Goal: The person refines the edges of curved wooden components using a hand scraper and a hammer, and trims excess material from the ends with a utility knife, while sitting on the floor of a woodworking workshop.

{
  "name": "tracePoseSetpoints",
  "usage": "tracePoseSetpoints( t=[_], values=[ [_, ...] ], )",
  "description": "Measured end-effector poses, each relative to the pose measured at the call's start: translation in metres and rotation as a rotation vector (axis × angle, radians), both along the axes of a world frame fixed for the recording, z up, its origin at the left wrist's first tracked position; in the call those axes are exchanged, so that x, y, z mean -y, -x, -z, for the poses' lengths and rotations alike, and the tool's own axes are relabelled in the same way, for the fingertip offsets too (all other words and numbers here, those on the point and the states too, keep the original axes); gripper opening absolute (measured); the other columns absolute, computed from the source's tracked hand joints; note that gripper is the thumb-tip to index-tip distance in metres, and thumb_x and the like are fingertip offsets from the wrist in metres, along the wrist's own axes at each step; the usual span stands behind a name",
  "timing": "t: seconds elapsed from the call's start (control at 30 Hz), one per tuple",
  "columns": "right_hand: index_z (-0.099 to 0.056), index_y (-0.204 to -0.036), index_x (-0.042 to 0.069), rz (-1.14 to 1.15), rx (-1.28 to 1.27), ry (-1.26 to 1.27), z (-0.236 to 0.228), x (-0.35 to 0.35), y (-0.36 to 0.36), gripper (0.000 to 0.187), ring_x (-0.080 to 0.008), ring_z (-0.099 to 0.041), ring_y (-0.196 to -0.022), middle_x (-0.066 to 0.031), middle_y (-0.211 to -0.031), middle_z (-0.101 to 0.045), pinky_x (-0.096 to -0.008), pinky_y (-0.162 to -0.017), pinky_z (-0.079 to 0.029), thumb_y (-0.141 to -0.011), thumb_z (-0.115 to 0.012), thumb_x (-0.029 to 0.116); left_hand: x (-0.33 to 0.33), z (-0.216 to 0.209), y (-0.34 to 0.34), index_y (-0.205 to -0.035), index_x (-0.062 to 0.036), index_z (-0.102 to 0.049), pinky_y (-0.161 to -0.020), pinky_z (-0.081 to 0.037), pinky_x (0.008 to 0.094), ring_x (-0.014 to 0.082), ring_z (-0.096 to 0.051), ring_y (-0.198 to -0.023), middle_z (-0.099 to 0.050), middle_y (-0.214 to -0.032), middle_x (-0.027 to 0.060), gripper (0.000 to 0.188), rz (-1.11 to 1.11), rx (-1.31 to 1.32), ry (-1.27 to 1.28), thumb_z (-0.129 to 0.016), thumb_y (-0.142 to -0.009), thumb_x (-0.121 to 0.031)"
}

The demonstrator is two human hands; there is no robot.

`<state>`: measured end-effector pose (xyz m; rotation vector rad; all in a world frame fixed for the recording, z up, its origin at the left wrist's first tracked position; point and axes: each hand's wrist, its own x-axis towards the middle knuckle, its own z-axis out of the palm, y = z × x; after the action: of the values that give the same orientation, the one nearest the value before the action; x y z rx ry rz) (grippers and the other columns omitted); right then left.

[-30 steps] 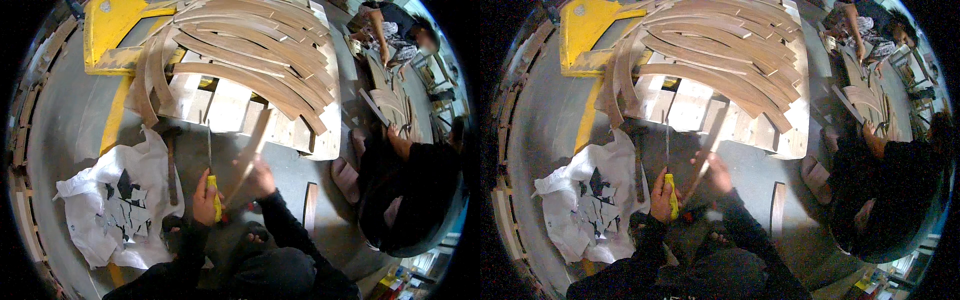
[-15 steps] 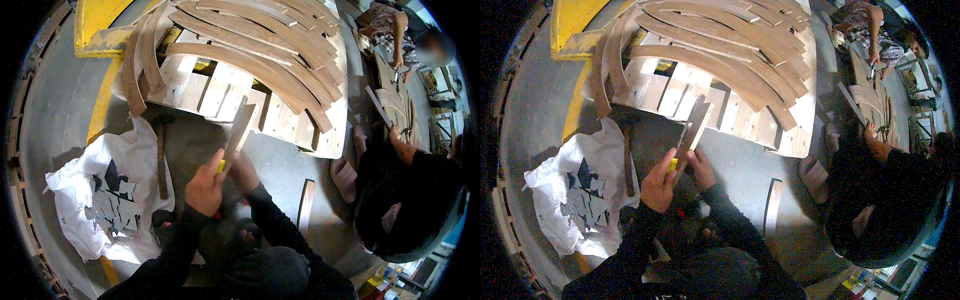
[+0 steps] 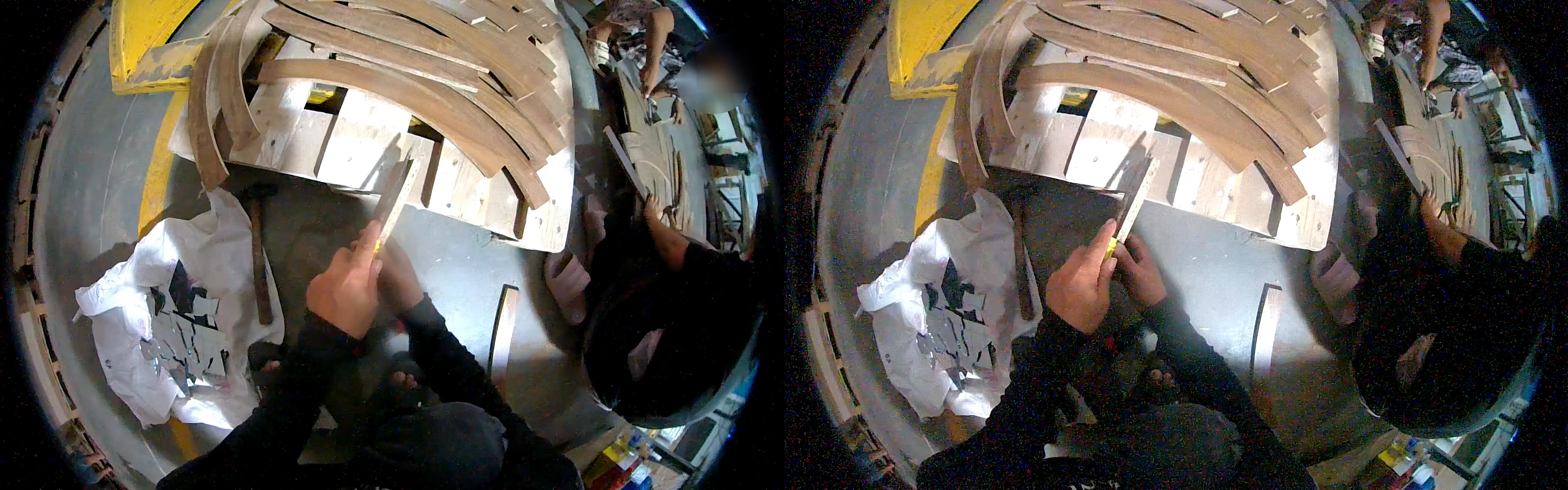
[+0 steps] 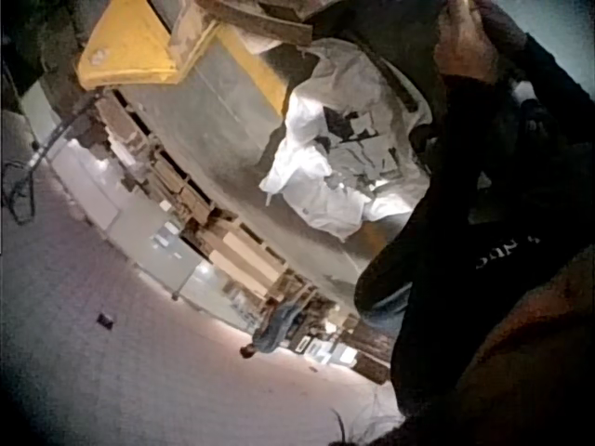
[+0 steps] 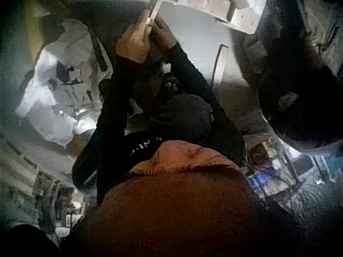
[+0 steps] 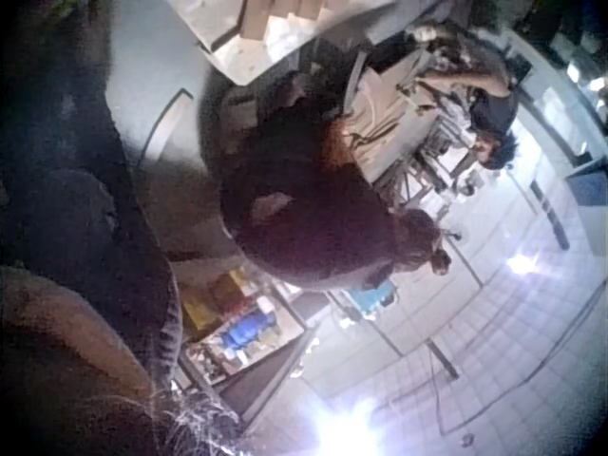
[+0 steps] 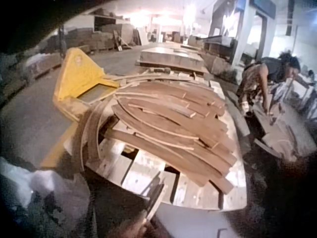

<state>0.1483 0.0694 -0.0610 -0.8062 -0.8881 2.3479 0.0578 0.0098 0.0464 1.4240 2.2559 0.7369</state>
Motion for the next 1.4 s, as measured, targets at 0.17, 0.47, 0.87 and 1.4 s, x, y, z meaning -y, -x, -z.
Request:
tracePoseSetpoints(
  t=[0.17,0.47,0.87,1.4],
  values=[
    [-0.045,-0.118,0.0,-0.076,0.269,-0.315,0.015,-0.007,0.004,0.04,-0.0176,-0.051,-0.1,-0.0089,-0.108,-0.054,-0.0301,-0.087,-0.042,-0.089,-0.054,0.025,-0.011,-0.018,-0.003,-0.134,-0.0211,-0.037,-0.054,-0.047,0.0477,0.0375,-0.058,-0.06,-0.057,-0.073,0.0168,0.049,0.019,-0.116,0.196,-0.049,-0.086,-0.021],
    [-0.048,-0.113,0.004,-0.017,0.289,-0.059,-0.015,-0.004,0.005,0.032,-0.0188,-0.055,-0.092,-0.0098,-0.105,-0.055,-0.0312,-0.079,-0.047,-0.087,-0.057,0.019,-0.015,-0.014,0.015,-0.14,-0.0187,-0.02,-0.055,-0.049,0.0453,0.0365,-0.06,-0.061,-0.056,-0.073,0.021,0.063,0.192,-0.255,0.532,-0.047,-0.083,-0.016],
    [-0.041,-0.125,0.0,-0.125,0.123,-0.018,0.008,-0.015,-0.011,0.05,-0.0192,-0.054,-0.1,-0.0093,-0.113,-0.055,-0.0323,-0.091,-0.041,-0.085,-0.058,0.024,-0.009,-0.013,0.023,-0.135,-0.0211,-0.033,-0.064,-0.047,0.0449,0.0367,-0.058,-0.07,-0.059,-0.082,0.0175,0.054,0.055,0.084,0.168,-0.049,-0.084,-0.019],
    [-0.042,-0.124,0.001,-0.183,0.315,-0.538,0.038,-0.008,-0.006,0.049,-0.0217,-0.048,-0.109,-0.0111,-0.118,-0.051,-0.034,-0.094,-0.038,-0.083,-0.061,0.019,-0.025,-0.016,0.002,-0.133,-0.0153,-0.038,-0.058,-0.048,0.0453,0.0374,-0.059,-0.066,-0.06,-0.077,0.0198,0.048,0.047,0.045,0.147,-0.047,-0.086,-0.017]
  ],
)
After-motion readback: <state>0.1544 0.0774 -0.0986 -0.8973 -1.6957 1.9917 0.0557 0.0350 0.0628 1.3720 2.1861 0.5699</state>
